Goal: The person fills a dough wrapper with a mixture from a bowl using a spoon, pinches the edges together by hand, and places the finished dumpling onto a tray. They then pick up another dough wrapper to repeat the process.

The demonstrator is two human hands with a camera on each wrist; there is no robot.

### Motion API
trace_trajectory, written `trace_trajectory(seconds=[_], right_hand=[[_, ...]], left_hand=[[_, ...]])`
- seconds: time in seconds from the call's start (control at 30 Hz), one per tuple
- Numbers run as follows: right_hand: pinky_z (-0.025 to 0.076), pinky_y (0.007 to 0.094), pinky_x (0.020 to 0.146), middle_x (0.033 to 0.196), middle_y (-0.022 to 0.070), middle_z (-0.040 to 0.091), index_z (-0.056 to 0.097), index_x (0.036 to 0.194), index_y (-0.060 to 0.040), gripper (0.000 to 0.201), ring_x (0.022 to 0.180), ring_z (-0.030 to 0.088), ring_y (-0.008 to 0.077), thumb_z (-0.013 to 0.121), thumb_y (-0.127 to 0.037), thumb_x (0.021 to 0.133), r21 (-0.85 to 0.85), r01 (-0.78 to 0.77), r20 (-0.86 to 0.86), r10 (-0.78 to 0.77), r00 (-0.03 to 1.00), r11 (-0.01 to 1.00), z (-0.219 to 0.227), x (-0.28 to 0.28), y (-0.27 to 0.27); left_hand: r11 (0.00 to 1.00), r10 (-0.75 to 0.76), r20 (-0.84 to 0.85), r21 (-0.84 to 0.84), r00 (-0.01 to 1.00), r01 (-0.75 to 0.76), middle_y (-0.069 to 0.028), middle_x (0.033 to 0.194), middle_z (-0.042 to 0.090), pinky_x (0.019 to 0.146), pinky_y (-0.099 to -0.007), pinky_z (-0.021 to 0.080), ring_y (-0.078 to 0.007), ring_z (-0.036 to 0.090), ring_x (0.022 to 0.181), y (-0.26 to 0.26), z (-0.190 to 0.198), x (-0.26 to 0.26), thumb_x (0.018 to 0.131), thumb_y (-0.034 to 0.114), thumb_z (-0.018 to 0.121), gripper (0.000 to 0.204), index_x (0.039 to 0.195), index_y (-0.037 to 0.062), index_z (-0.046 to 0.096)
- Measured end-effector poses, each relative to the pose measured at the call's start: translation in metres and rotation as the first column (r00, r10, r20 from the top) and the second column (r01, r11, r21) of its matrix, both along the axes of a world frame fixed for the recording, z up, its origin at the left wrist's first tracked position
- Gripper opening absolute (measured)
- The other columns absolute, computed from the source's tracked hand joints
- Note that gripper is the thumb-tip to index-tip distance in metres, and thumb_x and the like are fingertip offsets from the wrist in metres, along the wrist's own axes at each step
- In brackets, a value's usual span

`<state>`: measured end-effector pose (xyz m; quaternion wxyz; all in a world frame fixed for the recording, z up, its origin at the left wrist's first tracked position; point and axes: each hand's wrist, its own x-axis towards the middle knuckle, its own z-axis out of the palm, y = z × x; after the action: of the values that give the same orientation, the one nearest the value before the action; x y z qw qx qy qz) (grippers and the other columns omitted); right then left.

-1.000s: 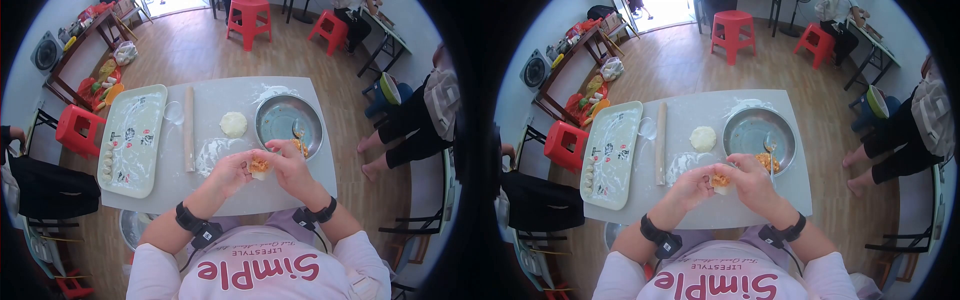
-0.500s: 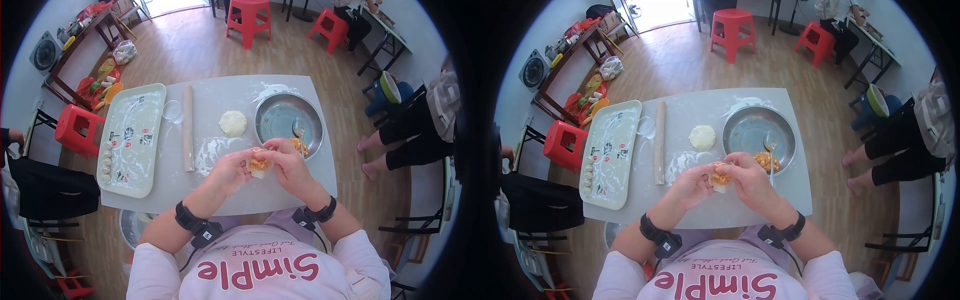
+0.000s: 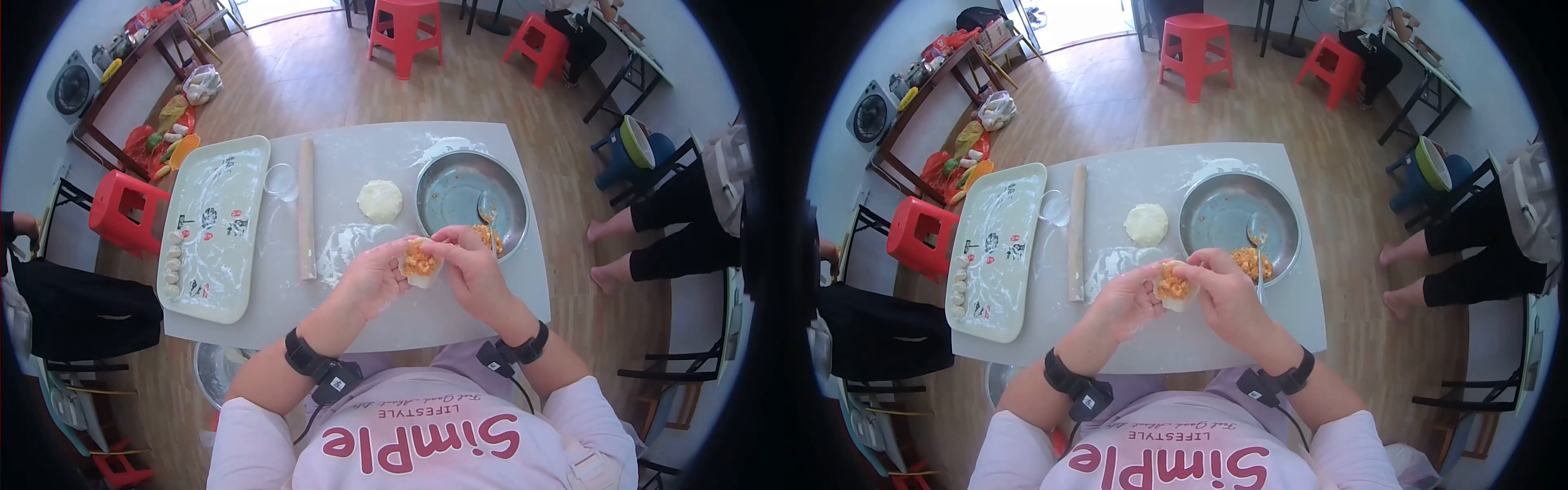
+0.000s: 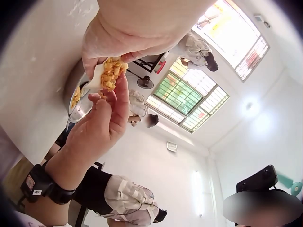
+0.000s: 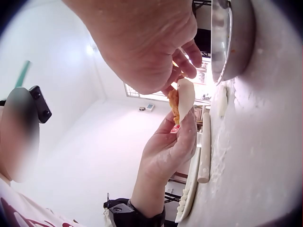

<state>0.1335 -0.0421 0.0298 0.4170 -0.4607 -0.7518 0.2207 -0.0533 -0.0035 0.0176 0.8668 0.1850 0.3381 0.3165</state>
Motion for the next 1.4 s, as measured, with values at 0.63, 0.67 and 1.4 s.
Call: trace_trajectory(seconds=[0.63, 0.67, 1.4], right_hand=[[0.047, 0.0328, 0.076, 0.114, 0.0110, 0.054, 0.061, 0.121, -0.0096, 0.041, 0.095, 0.057, 0.0224, 0.067, -0.007, 0.081, 0.042, 0.186, -0.014, -0.186, 0.983, 0.982, 0.005, -0.005, 0.005], [0.047, 0.0338, 0.076, 0.113, 0.0108, 0.055, 0.062, 0.120, -0.0103, 0.041, 0.095, 0.057, 0.0243, 0.069, -0.008, 0.079, 0.179, 0.186, 0.076, -0.202, 0.976, 0.966, 0.003, -0.003, 0.007], [0.047, 0.0369, 0.074, 0.102, 0.0071, 0.057, 0.062, 0.107, -0.0111, 0.048, 0.090, 0.056, 0.0250, 0.077, -0.006, 0.062, 0.291, -0.062, 0.348, -0.046, 0.936, 0.955, 0.009, 0.024, 0.004]], left_hand=[[1.000, -0.018, 0.086, -0.016, 0.996, 0.020, -0.0084, 0.118, 0.060, 0.091, -0.0376, 0.046, -0.0206, 0.058, 0.109, -0.002, -0.005, 0.001, 0.098, 0.022, 0.047, 0.034, 0.125, 0.0035, 0.052], [1.000, -0.017, 0.086, -0.018, 0.996, 0.019, -0.0084, 0.118, 0.060, 0.091, -0.0376, 0.046, -0.0206, 0.058, 0.109, -0.002, -0.006, 0.000, 0.098, 0.022, 0.047, 0.034, 0.125, 0.0035, 0.052], [0.996, 0.045, 0.132, -0.076, 0.990, -0.035, -0.0107, 0.123, 0.057, 0.095, -0.0392, 0.045, -0.0221, 0.057, 0.112, 0.002, -0.010, -0.005, 0.100, 0.023, 0.043, 0.034, 0.126, 0.0022, 0.051]])
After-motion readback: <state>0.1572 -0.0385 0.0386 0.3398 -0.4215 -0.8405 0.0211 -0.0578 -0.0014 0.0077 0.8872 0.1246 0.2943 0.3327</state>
